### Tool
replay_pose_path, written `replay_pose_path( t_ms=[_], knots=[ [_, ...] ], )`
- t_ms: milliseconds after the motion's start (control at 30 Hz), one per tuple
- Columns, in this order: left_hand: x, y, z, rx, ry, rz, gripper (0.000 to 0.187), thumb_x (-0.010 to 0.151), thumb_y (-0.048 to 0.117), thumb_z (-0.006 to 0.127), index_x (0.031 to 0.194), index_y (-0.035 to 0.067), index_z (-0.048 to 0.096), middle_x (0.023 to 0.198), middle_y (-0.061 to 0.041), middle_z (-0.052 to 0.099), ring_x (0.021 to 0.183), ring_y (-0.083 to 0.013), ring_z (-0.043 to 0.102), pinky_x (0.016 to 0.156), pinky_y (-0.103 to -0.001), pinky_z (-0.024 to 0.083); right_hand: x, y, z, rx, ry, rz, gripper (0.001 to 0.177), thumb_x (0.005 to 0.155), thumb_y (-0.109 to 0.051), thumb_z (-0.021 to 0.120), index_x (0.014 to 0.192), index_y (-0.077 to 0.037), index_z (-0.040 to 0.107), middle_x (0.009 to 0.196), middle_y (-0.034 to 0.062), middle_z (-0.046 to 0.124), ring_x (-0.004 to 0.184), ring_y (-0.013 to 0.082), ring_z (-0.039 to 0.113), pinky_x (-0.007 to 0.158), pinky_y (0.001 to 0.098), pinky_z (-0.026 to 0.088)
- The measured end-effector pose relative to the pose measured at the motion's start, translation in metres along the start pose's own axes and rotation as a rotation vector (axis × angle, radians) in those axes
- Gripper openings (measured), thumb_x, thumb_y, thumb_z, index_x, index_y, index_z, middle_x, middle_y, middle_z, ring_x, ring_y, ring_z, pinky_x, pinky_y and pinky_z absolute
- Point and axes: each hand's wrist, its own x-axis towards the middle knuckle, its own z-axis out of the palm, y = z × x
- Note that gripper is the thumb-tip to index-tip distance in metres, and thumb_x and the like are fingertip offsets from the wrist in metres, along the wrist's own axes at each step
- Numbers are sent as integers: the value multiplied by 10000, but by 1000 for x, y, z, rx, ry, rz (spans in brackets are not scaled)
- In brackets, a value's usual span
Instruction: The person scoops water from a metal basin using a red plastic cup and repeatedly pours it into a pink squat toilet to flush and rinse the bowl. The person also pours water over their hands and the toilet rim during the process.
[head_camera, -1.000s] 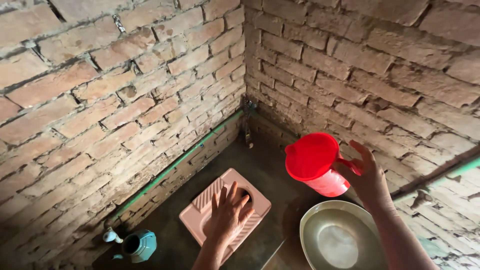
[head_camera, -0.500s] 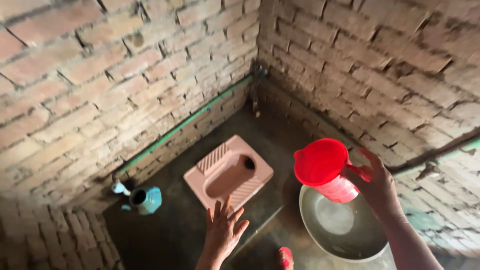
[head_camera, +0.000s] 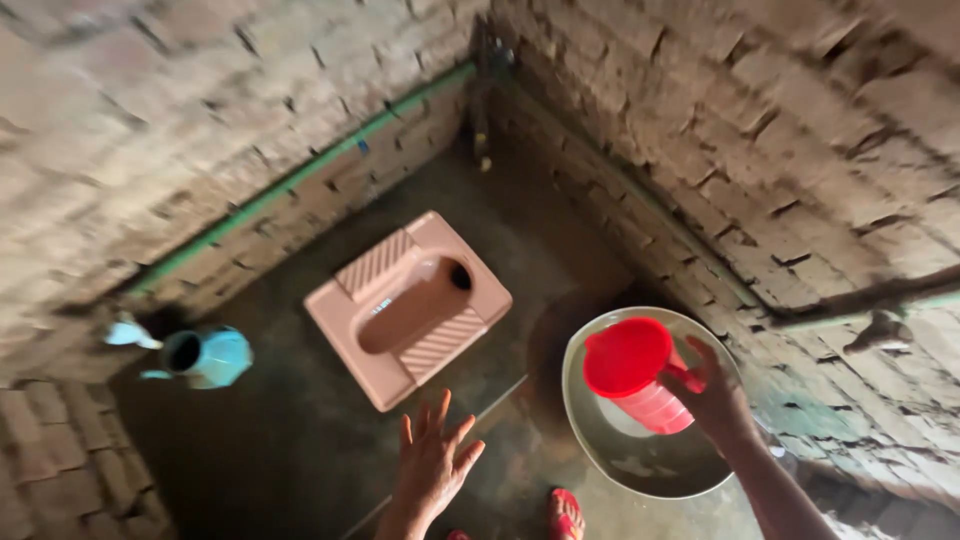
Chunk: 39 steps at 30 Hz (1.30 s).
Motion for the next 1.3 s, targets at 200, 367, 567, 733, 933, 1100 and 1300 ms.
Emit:
replay_pose_path(
  t_ms=[200, 367, 567, 733, 933, 1100, 1300],
  knots=[
    [21, 4, 74, -18, -172, -100, 504, 907, 503, 654, 1315, 210, 687, 1622, -122, 351, 1408, -404, 342, 1121, -655, 257, 19, 128, 91, -26, -205, 86, 1081, 685, -433, 866, 1596, -220, 325, 1133, 175, 734, 1080, 321, 719, 904, 455, 563],
    [25, -6, 142, 7, -145, -95, 493, 903, 494, 655, 1294, 195, 689, 1583, -131, 372, 1368, -404, 385, 1108, -663, 287, 25, 215, 143, -101, -217, 139, 1136, 650, -429, 892, 1593, -163, 317, 1150, 164, 743, 1110, 344, 703, 934, 469, 548],
    [31, -20, 197, 2, -185, -110, 468, 907, 494, 653, 1265, 196, 696, 1559, -130, 398, 1371, -422, 403, 1100, -665, 300, 41, 308, 194, -218, -232, 179, 1199, 634, -430, 901, 1616, -143, 276, 1166, 157, 744, 1108, 370, 698, 935, 487, 549],
    [38, -32, 233, 0, -221, -136, 464, 916, 493, 648, 1271, 199, 699, 1566, -130, 403, 1392, -434, 389, 1100, -667, 297, 57, 367, 228, -342, -274, 131, 1276, 657, -422, 902, 1639, -143, 138, 1167, 147, 743, 1080, 395, 689, 900, 514, 547],
    [36, -42, 262, 9, -222, -141, 450, 924, 478, 650, 1276, 201, 704, 1569, -124, 416, 1410, -437, 385, 1102, -665, 300, 63, 378, 242, -446, -380, 207, 1360, 732, -444, 841, 1707, -127, -53, 1161, 228, 715, 1041, 422, 717, 891, 515, 580],
    [32, -50, 279, -6, -192, -132, 448, 922, 471, 661, 1278, 202, 706, 1570, -124, 431, 1408, -443, 400, 1105, -658, 312, 64, 387, 255, -367, -284, 247, 1267, 863, -506, 734, 1605, 12, -152, 1173, 284, 707, 1034, 522, 660, 902, 574, 537],
    [30, -59, 295, -17, -204, -129, 440, 930, 464, 662, 1288, 213, 710, 1581, -119, 423, 1408, -458, 398, 1111, -663, 305, 72, 388, 254, -560, -152, 432, 1187, 982, -556, 677, 1645, -110, -201, 1291, 347, 598, 1119, 500, 630, 1010, 680, 422]
  ],
)
